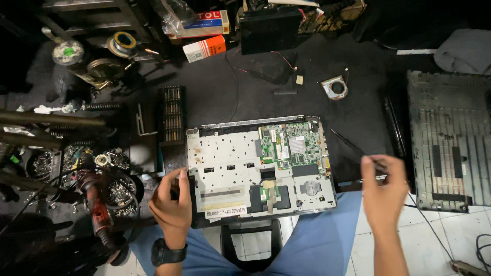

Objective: The person is repairing a laptop by using a screwdriver to remove screws from the motherboard and then placing a fan onto the laptop chassis.

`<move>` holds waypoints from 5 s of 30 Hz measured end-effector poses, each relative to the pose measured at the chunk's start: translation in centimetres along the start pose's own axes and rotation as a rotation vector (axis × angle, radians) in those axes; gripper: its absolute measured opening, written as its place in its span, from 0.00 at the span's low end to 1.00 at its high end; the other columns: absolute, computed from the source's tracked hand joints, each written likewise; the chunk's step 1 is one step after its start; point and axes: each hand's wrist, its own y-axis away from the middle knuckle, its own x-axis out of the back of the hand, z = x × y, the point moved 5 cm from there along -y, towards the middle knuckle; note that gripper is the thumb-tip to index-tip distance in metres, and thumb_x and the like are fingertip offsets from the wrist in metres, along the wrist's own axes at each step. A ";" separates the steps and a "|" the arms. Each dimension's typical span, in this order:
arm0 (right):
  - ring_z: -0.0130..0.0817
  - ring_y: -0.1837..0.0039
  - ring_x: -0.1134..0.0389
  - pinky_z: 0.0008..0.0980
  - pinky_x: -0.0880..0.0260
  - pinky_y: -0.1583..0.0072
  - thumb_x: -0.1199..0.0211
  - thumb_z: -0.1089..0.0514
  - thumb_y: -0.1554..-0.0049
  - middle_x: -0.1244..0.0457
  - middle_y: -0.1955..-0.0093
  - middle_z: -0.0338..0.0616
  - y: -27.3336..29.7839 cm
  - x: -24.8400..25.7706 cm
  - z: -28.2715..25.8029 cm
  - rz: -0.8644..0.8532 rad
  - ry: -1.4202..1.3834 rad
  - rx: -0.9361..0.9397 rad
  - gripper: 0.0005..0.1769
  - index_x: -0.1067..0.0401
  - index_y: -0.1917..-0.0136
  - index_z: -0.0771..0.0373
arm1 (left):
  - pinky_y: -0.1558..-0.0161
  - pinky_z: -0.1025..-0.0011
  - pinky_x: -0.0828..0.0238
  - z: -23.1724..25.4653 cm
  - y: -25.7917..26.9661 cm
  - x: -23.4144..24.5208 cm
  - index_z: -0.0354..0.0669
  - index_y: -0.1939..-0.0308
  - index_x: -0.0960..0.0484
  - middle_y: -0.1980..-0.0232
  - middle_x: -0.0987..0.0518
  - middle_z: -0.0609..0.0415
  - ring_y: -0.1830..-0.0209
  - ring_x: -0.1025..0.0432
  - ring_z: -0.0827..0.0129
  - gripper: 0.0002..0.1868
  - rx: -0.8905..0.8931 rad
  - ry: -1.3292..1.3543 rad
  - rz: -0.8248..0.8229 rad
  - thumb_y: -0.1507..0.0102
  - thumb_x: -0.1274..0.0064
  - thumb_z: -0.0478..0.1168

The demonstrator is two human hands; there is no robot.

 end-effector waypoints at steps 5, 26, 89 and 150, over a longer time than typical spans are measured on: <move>0.33 0.43 0.37 0.30 0.35 0.41 0.42 0.60 0.23 0.37 0.45 0.44 -0.1 4.3 -1.7 0.182 -0.122 0.050 0.05 0.32 0.39 0.64 | 0.65 0.68 0.38 -0.2 0.2 0.0 0.52 0.56 0.16 0.63 0.20 0.65 0.74 0.26 0.68 0.06 -0.030 -0.021 -0.007 0.27 0.49 0.41; 0.64 0.27 0.41 0.54 0.39 0.32 0.42 0.23 0.52 0.44 0.24 0.72 4.3 0.3 -5.6 -0.699 -1.516 -0.338 0.68 0.53 0.23 0.83 | 0.75 0.66 0.51 -0.7 0.1 -0.3 0.44 0.58 0.16 0.80 0.31 0.57 0.84 0.43 0.69 0.11 0.035 0.047 -0.021 0.27 0.49 0.45; 0.45 0.38 0.37 0.40 0.38 0.42 0.23 0.53 0.50 0.37 0.36 0.53 8.7 -1.7 -4.1 -0.143 0.041 0.124 0.31 0.46 0.52 0.65 | 0.73 0.66 0.46 0.1 0.4 0.1 0.43 0.59 0.18 0.77 0.28 0.56 0.80 0.36 0.67 0.12 -0.012 0.084 -0.011 0.25 0.50 0.44; 0.38 0.52 0.32 0.35 0.35 0.45 0.38 0.62 0.38 0.29 0.49 0.46 3.4 -3.1 -3.7 -0.252 -0.111 0.078 0.22 0.54 0.57 0.59 | 0.45 0.52 0.42 18.2 7.7 -11.7 0.49 0.26 0.34 0.34 0.35 0.45 0.40 0.40 0.47 0.30 -0.510 0.070 -0.836 0.31 0.50 0.50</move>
